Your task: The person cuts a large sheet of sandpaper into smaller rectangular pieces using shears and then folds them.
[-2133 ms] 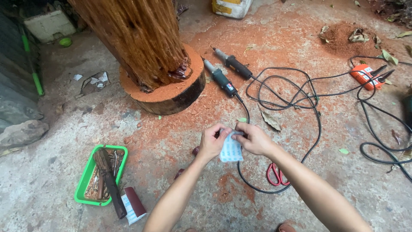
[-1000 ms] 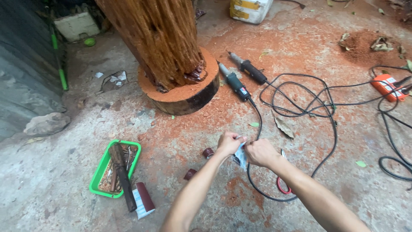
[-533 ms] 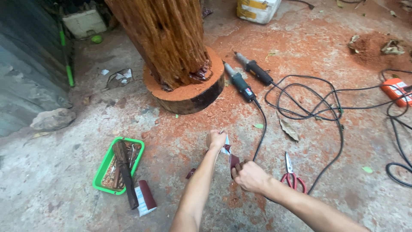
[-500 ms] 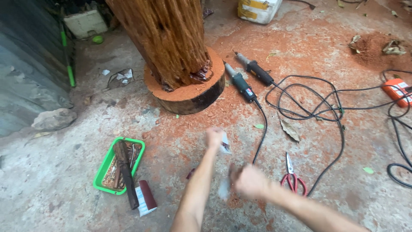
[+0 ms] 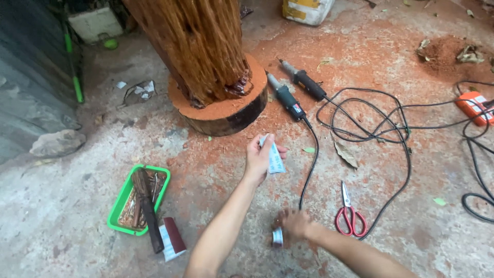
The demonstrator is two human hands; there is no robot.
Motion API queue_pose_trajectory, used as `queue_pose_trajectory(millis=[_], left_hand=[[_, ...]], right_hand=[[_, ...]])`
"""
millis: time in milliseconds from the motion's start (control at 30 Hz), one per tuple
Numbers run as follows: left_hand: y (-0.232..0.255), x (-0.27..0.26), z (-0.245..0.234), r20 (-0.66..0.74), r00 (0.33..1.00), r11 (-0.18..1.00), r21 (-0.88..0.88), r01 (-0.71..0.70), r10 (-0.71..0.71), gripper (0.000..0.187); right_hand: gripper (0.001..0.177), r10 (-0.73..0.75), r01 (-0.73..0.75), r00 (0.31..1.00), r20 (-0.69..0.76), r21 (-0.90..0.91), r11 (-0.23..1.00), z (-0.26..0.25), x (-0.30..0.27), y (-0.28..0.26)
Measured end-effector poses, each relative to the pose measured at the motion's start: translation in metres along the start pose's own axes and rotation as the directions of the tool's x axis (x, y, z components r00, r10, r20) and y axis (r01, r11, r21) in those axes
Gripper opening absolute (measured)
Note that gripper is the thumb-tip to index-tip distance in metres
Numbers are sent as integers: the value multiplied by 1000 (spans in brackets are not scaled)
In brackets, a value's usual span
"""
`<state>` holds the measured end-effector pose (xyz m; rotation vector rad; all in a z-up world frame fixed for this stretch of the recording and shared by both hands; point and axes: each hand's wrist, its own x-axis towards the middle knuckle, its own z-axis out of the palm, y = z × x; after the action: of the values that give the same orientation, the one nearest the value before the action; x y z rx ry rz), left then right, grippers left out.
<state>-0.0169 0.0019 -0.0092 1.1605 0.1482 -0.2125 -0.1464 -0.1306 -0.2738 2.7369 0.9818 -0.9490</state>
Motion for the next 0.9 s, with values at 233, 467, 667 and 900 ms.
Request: queue_pose_trajectory(millis=[233, 467, 667, 900], left_hand=[[-15, -4, 8, 58, 979, 972, 124, -200, 194, 23], [-69, 7, 1, 27, 971, 966, -95, 241, -239, 29], [5, -53, 13, 555, 829, 870, 436, -229, -60, 57], [5, -53, 0, 759, 651, 760, 405, -508, 31, 51]], right_hand=[[65, 126, 143, 18, -992, 128, 981, -182, -117, 19], [11, 202, 442, 273, -941, 309, 842, -230, -146, 42], [7, 194, 583, 710, -677, 719, 378, -291, -212, 27], [42, 341, 440, 423, -839, 520, 733, -253, -206, 34]])
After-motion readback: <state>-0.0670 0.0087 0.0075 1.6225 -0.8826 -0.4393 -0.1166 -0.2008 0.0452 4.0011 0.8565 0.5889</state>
